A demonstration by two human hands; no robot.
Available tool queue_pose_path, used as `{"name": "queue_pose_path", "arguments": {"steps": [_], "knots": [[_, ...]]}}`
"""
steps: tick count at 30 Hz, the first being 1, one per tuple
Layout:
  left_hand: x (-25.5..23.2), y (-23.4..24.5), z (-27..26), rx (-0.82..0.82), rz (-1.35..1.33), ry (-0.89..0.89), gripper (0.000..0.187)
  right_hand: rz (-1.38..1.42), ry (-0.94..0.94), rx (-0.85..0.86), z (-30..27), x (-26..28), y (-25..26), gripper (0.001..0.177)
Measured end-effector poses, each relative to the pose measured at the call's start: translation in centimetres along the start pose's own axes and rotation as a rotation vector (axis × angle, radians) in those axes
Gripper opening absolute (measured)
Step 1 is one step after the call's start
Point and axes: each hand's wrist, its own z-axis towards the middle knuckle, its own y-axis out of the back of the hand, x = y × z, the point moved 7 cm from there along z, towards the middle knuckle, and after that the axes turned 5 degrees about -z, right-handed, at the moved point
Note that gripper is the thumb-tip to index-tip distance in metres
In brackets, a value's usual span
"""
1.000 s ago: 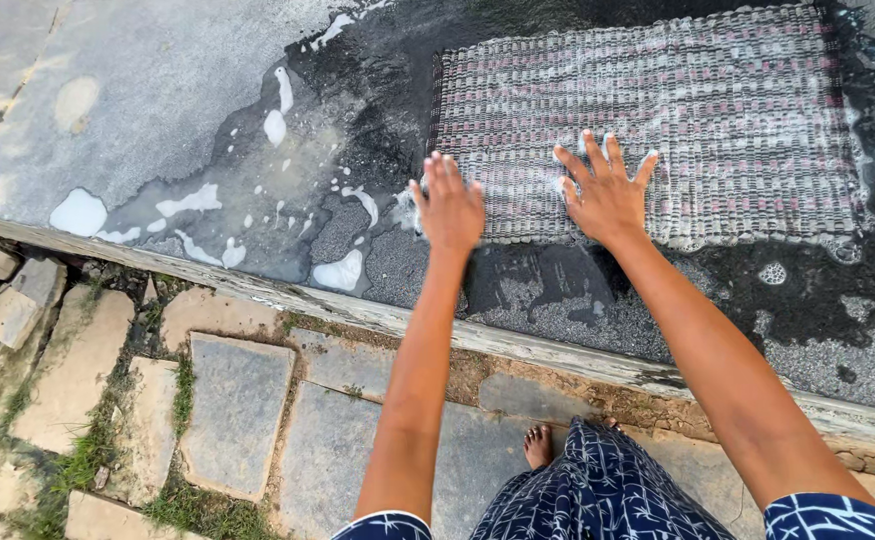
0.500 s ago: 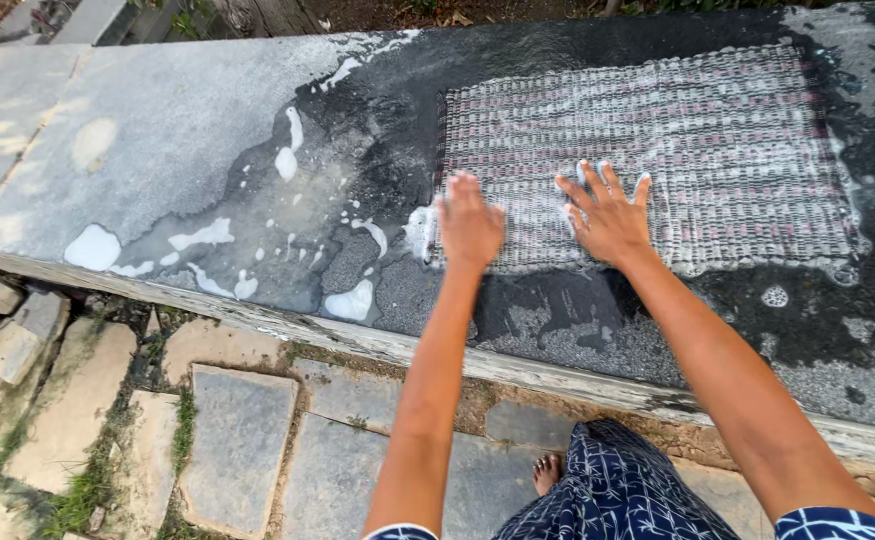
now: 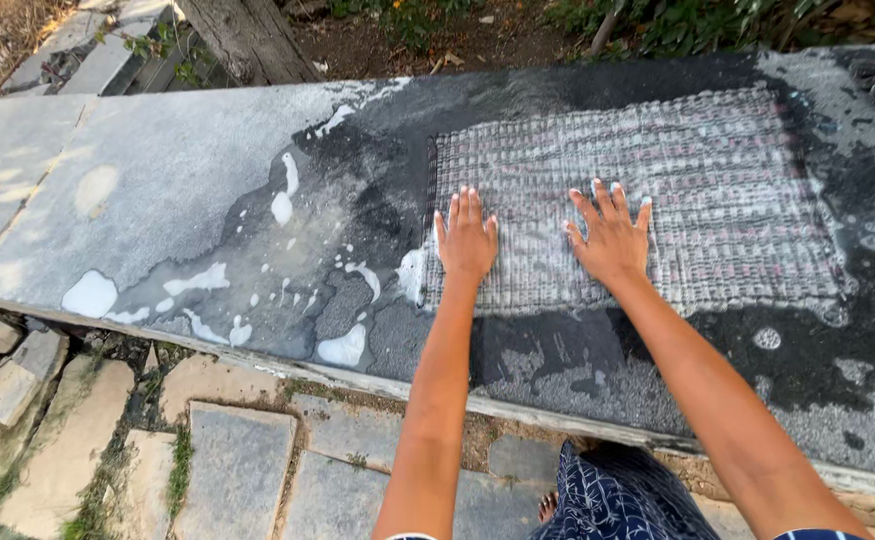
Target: The person washes various pieces of fabric by hand on a stone ledge using soap and water, then rinses them in a large plastic tub.
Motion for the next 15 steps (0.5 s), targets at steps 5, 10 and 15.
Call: {"name": "queue_pose_path", "arguments": {"steps": [5, 10, 15], "knots": [[-10.8, -3.3, -2.9, 0.069, -0.033, -0.19, 0.074, -0.027, -0.044, 0.011, 3.9, -1.2, -1.1, 0.056], [-7.0, -2.4, 1.6, 0.285, -0.116, -0.225, 0.059, -0.059, 0.071, 0.073, 6.7, -2.4, -2.5, 0.054], [0.5, -0.2, 4.9, 0.008, 0.072, 0.045, 0.067, -0.088, 0.095, 0.08, 6.8, -2.5, -2.7, 0.055]]}}
